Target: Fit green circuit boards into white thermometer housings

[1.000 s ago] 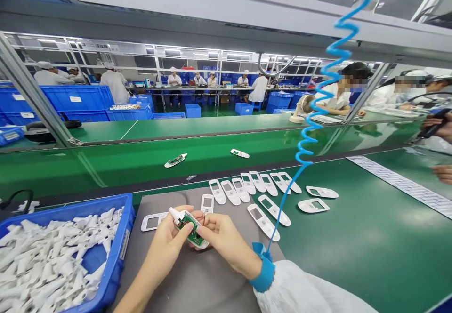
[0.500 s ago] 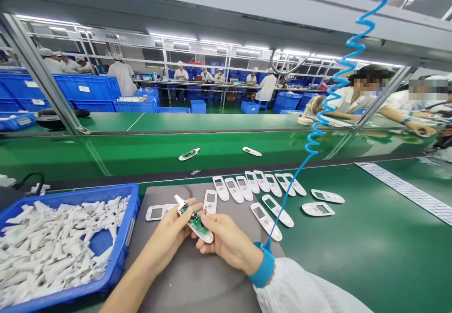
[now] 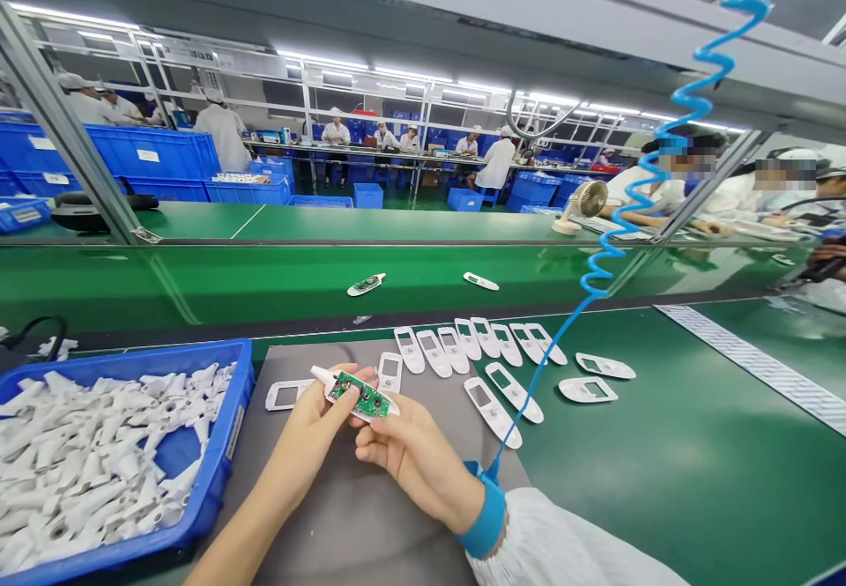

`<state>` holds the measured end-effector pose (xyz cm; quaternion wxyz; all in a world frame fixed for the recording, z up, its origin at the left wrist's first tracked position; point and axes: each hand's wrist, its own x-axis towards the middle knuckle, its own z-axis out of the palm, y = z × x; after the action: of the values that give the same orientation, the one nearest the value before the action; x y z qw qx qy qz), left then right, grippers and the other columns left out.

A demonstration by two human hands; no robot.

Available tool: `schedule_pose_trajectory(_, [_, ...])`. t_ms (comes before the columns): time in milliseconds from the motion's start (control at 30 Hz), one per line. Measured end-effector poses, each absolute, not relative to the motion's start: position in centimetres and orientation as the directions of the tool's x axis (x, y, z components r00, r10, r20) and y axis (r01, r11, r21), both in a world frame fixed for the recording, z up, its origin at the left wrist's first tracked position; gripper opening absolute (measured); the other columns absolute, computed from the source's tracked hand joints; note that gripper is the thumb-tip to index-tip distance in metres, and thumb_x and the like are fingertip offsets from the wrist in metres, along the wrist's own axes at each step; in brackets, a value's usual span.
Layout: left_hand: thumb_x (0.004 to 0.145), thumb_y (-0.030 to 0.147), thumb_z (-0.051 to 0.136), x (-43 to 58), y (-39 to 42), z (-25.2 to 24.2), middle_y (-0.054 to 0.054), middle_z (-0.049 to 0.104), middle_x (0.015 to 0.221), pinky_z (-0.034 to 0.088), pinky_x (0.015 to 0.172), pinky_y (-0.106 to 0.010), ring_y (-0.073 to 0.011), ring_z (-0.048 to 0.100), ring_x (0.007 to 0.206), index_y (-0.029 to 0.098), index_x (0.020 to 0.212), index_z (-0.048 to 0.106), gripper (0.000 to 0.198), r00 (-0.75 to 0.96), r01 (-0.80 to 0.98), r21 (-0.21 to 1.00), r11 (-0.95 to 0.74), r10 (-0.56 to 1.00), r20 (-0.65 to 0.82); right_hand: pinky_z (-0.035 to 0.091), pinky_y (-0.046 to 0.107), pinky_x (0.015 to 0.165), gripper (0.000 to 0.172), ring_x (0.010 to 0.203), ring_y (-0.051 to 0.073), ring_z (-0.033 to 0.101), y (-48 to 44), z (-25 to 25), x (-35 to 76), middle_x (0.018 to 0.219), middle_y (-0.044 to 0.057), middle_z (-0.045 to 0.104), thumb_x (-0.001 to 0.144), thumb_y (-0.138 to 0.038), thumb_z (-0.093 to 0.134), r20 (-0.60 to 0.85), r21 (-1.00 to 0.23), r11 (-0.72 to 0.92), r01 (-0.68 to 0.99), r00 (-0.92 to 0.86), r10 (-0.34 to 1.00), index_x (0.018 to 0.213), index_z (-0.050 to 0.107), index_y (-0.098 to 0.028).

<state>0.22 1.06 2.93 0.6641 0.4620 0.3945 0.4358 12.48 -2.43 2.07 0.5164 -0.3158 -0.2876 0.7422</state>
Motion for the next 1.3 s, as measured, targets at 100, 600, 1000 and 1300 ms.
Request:
schedule_pose_trajectory(100, [0.073,0.028,0.053,0.4,0.8,2.9,-0.009,0.056,0.11,0.045,0.075,-0.029,-0.0192,0.056,0.091,0.017,0.101,0.047,0.031,0.298,-0.176,0.973,0.152,0.95,-0.095,0.043,0.017,0.052,0.011,0.055,0.005,0.047,-2.4,1.9,12.3,0.073,0.002,0.054,0.07,-0.009,0.054,-0.185,-0.752,-0.287,-0.594,-0.228,0.956,0.08,0.057,-0.012])
schedule_pose_trajectory(600, [0.071,0.028,0.056,0.1,1.1,3.4,-0.014,0.059,0.105,0.042,0.081,-0.036,-0.0249,0.052,0.099,0.015,0.107,0.041,0.042,0.249,-0.453,0.834,0.315,0.943,-0.221,0.045,0.032,0.068,0.026,0.071,0.016,0.059,-2.6,3.8,13.1,0.089,0.01,0.058,0.081,-0.031,0.046,-0.103,-0.859,-0.251,-0.446,-0.329,0.939,0.097,0.056,-0.013])
schedule_pose_trajectory(1000, [0.068,0.041,0.056,0.5,0.6,3.8,-0.005,0.062,0.079,0.04,0.038,-0.016,-0.0178,0.061,0.071,0.017,0.094,0.046,0.036,0.171,-0.328,0.897,0.298,0.952,-0.253,0.049,0.032,0.065,0.022,0.06,0.012,0.06,-3.6,3.1,11.5,0.084,0.006,0.057,0.073,-0.032,0.058,-0.173,-0.882,-0.301,-0.362,-0.344,0.923,0.082,0.057,-0.013])
schedule_pose_trajectory(1300, [0.076,0.037,0.048,0.3,0.9,2.7,-0.003,0.062,0.076,0.048,0.06,-0.025,-0.0175,0.061,0.075,0.017,0.096,0.043,0.029,0.264,-0.266,0.934,0.238,0.95,-0.167,0.046,0.022,0.041,0.032,0.033,0.001,0.039,-3.8,1.5,11.0,0.069,0.004,0.059,0.07,-0.04,0.058,-0.182,-0.924,-0.247,-0.293,-0.232,0.956,0.082,0.058,-0.011])
